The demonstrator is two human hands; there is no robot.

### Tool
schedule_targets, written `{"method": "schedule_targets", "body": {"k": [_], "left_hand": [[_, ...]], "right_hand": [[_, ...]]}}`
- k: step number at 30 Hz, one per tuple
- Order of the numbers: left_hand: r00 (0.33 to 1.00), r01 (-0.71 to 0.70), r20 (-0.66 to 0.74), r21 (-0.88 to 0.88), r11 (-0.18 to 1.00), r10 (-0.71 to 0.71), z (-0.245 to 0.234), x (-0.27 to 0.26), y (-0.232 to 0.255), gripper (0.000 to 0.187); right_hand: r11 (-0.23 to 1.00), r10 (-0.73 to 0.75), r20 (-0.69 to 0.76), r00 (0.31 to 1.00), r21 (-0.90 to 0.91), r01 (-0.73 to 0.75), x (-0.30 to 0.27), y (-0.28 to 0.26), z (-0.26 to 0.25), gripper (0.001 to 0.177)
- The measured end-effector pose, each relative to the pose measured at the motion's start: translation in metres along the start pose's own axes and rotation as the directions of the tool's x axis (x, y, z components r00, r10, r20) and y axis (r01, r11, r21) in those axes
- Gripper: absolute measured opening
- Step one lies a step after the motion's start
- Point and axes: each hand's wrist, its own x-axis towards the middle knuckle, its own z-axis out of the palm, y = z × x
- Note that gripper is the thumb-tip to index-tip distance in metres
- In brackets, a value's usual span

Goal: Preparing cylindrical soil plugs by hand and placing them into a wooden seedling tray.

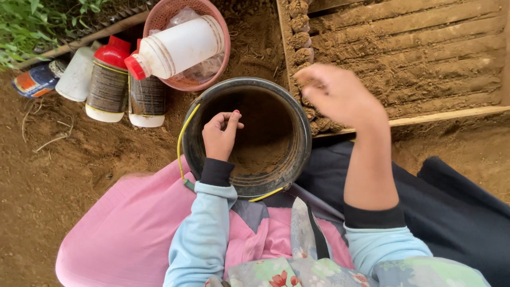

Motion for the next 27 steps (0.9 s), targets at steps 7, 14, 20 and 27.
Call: {"method": "schedule_targets", "body": {"k": [7,14,20,27], "left_hand": [[0.992,-0.127,-0.022,-0.068,0.989,0.126,-0.017,-0.006,0.002,0.023],[0.99,-0.139,0.01,-0.213,0.967,0.144,-0.028,-0.009,-0.002,0.039],[0.981,-0.17,0.045,-0.26,0.951,0.188,-0.032,-0.006,-0.015,0.042],[0.967,-0.204,0.091,-0.269,0.941,0.236,-0.046,-0.011,-0.002,0.04]], "right_hand": [[0.977,-0.128,0.358,0.925,-0.113,0.179,0.044,0.021,0.097,0.034],[0.813,-0.107,0.117,0.987,-0.561,0.154,0.079,0.06,0.174,0.027],[0.757,0.015,0.283,0.959,-0.63,0.174,0.093,0.094,0.221,0.032],[0.714,0.189,0.36,0.913,-0.689,0.124,0.074,0.065,0.228,0.023]]}}
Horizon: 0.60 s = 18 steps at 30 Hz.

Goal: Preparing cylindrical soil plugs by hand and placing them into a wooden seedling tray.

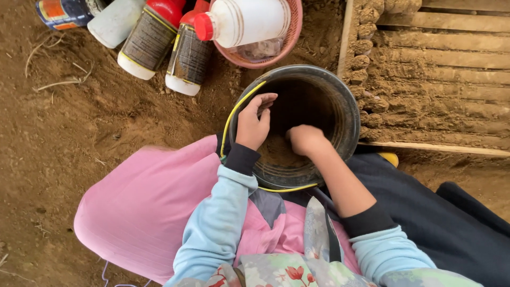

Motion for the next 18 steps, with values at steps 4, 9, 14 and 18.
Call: {"method": "schedule_targets", "body": {"k": [4,9,14,18], "left_hand": [[1.0,-0.021,0.005,-0.032,0.999,0.022,-0.003,-0.003,0.008,0.04],[0.995,-0.069,-0.077,-0.129,0.989,0.059,-0.006,-0.004,0.017,0.014],[0.958,-0.174,-0.219,0.064,0.983,0.183,-0.028,-0.004,0.052,0.022],[0.846,-0.341,-0.364,0.194,0.92,0.39,-0.043,0.01,0.069,0.006]], "right_hand": [[0.99,0.135,-0.139,0.981,-0.03,-0.141,-0.017,0.007,-0.047,0.023],[0.982,0.099,-0.381,0.919,0.186,-0.029,-0.051,0.013,-0.096,0.027],[0.977,-0.003,-0.265,0.964,0.203,0.058,-0.096,-0.039,-0.145,0.043],[0.907,-0.184,-0.526,0.83,0.234,0.349,-0.09,-0.042,-0.157,0.03]]}}
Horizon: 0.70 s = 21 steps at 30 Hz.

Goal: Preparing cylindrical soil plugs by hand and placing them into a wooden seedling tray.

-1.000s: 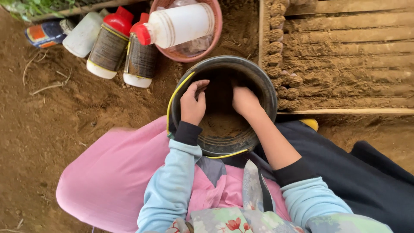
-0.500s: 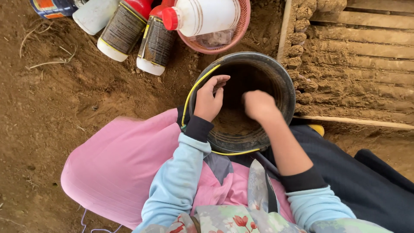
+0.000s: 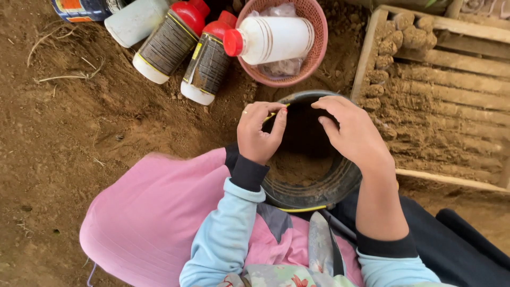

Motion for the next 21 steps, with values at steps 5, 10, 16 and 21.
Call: {"method": "schedule_targets", "body": {"k": [5,10,16,21], "left_hand": [[0.984,0.172,0.043,0.002,0.985,-0.172,0.003,0.017,-0.011,0.019],[0.916,0.401,0.06,-0.137,0.906,-0.397,0.014,0.022,-0.049,0.04],[0.872,0.415,-0.063,-0.43,0.801,-0.486,0.019,0.043,-0.084,0.092],[0.891,0.398,-0.051,-0.391,0.83,-0.451,0.013,0.069,-0.082,0.105]], "right_hand": [[0.99,-0.135,-0.072,0.988,-0.052,0.132,0.042,0.022,0.004,0.025],[0.966,-0.21,0.002,0.978,-0.155,0.207,0.1,0.039,0.004,0.03],[0.975,-0.181,0.026,0.983,-0.128,0.182,0.173,0.048,0.005,0.045],[0.981,-0.182,0.165,0.969,-0.032,0.19,0.215,0.049,0.006,0.044]]}}
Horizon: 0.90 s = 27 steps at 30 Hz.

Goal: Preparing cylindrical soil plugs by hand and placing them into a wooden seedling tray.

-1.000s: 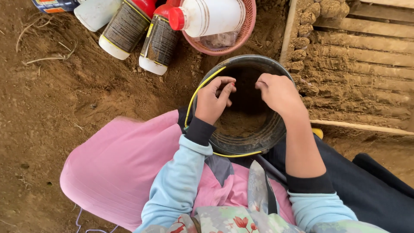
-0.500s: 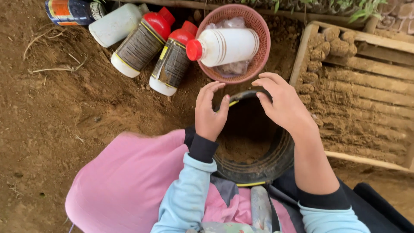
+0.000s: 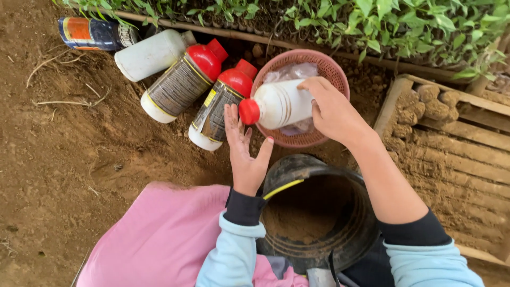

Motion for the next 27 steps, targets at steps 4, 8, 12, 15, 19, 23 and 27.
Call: {"method": "schedule_targets", "body": {"k": [4,8,12,15,19,23,27], "left_hand": [[0.999,0.008,-0.039,0.049,0.999,-0.006,-0.003,0.01,-0.006,0.091],[0.998,0.052,0.008,0.215,0.975,-0.055,-0.017,0.018,-0.002,0.053],[0.966,0.194,0.135,0.19,0.962,-0.221,-0.026,0.021,0.013,0.052],[0.931,0.244,0.213,0.238,0.94,-0.296,-0.03,0.025,0.021,0.044],[0.886,0.263,0.292,0.323,0.909,-0.36,-0.04,0.025,0.019,0.044],[0.829,0.238,0.401,0.378,0.895,-0.39,-0.044,0.024,0.021,0.038],[0.8,0.182,0.468,0.407,0.895,-0.375,-0.042,0.021,0.028,0.032]], "right_hand": [[1.0,-0.016,-0.06,0.998,0.006,0.017,0.004,0.01,-0.001,0.025],[0.975,0.158,-0.14,0.977,0.18,-0.132,0.009,0.03,0.014,0.03],[0.908,0.392,-0.049,0.919,0.181,-0.378,0.024,0.023,0.016,0.071],[0.907,0.413,0.039,0.91,-0.108,-0.408,0.038,-0.008,0.008,0.086],[0.817,0.515,0.125,0.848,-0.372,-0.441,0.055,0.002,0.041,0.075],[0.746,0.585,0.151,0.797,-0.485,-0.456,0.059,0.002,0.067,0.069],[0.775,0.515,0.174,0.839,-0.513,-0.369,0.065,0.02,0.086,0.052]]}}
